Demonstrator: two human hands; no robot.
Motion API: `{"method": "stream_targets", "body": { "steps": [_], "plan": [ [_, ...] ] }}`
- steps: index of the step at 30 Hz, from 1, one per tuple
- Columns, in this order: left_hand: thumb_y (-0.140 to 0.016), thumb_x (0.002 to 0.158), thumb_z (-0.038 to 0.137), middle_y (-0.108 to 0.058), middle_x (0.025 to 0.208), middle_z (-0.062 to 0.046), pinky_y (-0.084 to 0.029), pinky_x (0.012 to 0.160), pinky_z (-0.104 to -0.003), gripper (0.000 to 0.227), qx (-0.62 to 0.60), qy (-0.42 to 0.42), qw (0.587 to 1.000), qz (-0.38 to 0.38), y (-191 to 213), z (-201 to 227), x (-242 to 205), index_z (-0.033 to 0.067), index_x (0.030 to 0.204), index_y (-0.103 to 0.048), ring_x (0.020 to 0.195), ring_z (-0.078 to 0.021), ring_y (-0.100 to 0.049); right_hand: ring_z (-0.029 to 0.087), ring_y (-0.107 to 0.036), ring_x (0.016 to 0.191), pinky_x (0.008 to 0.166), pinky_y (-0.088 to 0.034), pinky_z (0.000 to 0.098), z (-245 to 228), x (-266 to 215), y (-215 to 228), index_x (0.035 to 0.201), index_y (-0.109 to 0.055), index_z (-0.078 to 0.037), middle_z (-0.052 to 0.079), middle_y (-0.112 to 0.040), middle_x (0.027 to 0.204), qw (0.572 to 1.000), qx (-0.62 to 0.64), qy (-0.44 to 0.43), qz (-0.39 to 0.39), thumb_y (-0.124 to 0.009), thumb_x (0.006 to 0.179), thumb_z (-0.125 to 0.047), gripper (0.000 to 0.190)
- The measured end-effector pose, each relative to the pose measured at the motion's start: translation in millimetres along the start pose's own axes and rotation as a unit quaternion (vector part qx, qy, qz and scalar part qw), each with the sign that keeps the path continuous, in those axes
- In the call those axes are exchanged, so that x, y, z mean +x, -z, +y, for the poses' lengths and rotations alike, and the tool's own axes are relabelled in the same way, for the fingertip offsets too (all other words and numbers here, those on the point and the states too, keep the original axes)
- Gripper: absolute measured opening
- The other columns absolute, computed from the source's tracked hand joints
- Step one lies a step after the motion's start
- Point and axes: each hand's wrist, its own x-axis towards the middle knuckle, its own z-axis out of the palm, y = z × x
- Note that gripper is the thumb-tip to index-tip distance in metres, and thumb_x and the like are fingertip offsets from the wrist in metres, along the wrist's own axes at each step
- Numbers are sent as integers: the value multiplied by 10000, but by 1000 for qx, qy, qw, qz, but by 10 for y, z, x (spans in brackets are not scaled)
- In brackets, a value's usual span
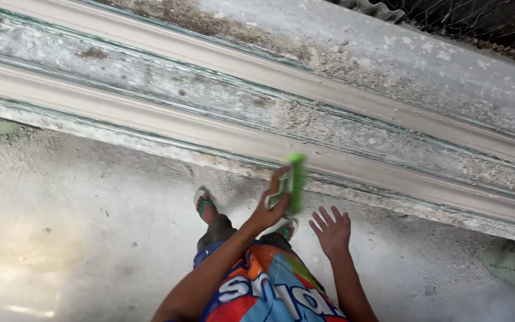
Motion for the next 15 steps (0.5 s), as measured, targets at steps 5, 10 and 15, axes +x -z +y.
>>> {"method": "stream_targets", "body": {
  "steps": [5,10,15],
  "plan": [
    [-631,1006,324,-592,1308,-376,-622,605,-609,792,-142,15,990,6,-446,133,70,99,1634,-205,980,-508,-699,411,-430,1446,1179,-344,586,-687,282,429,1385,-458,-217,171,-434,1501,998,26,-20,-45,-428,1020,-577,514],
    [-537,1111,180,-466,1482,-251,-634,877,-510,666,-44,-136,953,267,697,396,-102,140,1626,-116,1148,-408,-642,387,-485,1388,1146,-401,555,-1041,758,1472,1335,-502,-230,143,-464,1516,997,-57,-38,-20,-570,965,-453,438],
    [-597,1243,264,-139,1705,-37,-374,1229,-663,655,168,-226,809,516,1508,-820,-392,438,1665,-128,1529,-497,-362,413,-452,1425,1164,-386,578,-1220,851,1916,1395,-469,-191,178,-429,1572,993,-78,-85,6,-574,954,-372,488]
  ]
}}
